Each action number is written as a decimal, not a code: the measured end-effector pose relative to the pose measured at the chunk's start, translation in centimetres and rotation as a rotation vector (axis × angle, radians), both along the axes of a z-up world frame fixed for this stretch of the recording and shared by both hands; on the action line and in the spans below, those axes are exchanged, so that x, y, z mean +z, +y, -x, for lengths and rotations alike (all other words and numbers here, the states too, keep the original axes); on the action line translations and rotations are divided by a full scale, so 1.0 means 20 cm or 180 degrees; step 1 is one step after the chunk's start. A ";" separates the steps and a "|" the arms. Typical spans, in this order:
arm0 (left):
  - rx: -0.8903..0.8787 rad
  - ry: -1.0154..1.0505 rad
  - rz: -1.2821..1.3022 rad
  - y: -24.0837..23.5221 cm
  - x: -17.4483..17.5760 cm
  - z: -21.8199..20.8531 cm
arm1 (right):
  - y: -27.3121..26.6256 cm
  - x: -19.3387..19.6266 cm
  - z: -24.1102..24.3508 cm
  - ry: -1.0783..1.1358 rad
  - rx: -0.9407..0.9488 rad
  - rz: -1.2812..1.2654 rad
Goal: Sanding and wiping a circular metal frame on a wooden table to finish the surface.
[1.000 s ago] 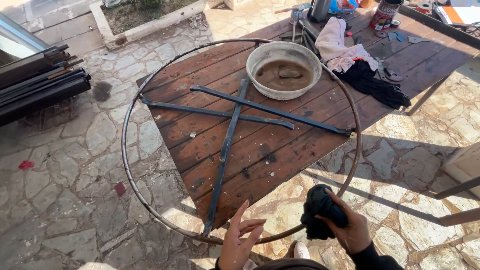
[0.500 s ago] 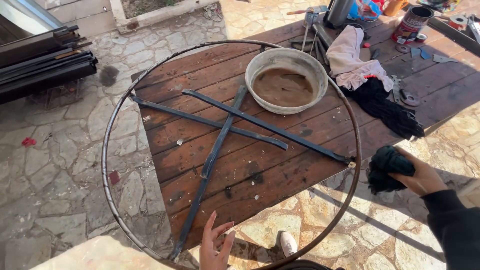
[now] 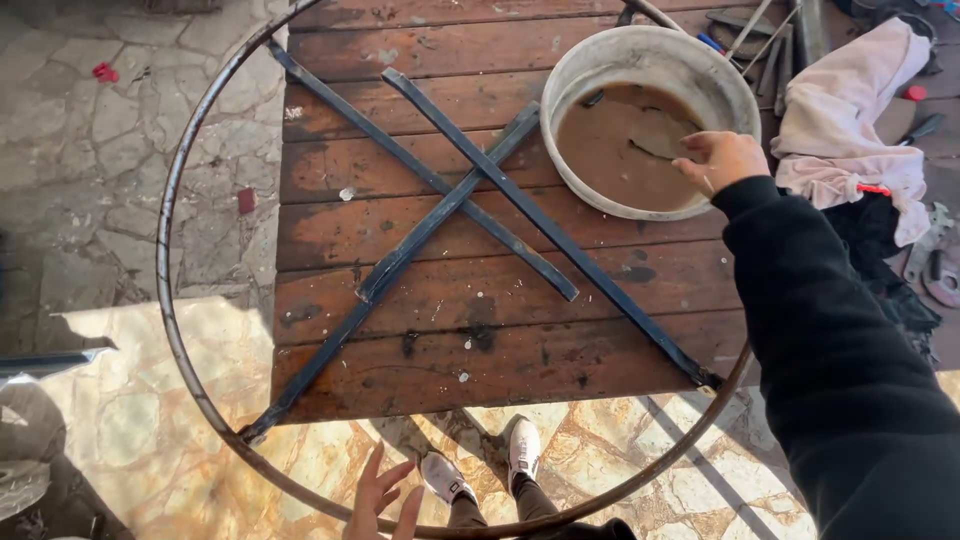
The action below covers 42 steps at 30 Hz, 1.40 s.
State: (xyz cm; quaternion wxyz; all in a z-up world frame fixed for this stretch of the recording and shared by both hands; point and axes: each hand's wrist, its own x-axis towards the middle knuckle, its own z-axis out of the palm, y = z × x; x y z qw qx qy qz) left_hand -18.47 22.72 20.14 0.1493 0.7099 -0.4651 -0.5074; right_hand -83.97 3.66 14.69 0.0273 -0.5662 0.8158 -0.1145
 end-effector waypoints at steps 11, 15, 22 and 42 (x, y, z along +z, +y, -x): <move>0.0722 0.0076 -0.0096 0.33 -0.40 -0.20 | -0.64 -0.39 0.12 0.0971 -0.0435 -0.1362; 0.0662 -0.0167 0.0113 0.25 -0.20 -0.07 | -0.65 -0.21 0.23 -0.0135 -0.0439 -0.0790; 0.0111 -0.0289 0.0341 0.11 0.00 0.14 | -0.43 0.54 0.12 -0.3136 0.0103 -0.0059; -0.0237 -0.0164 0.0541 0.11 0.18 0.08 | -0.19 -0.19 0.10 -0.1088 -0.0176 0.1727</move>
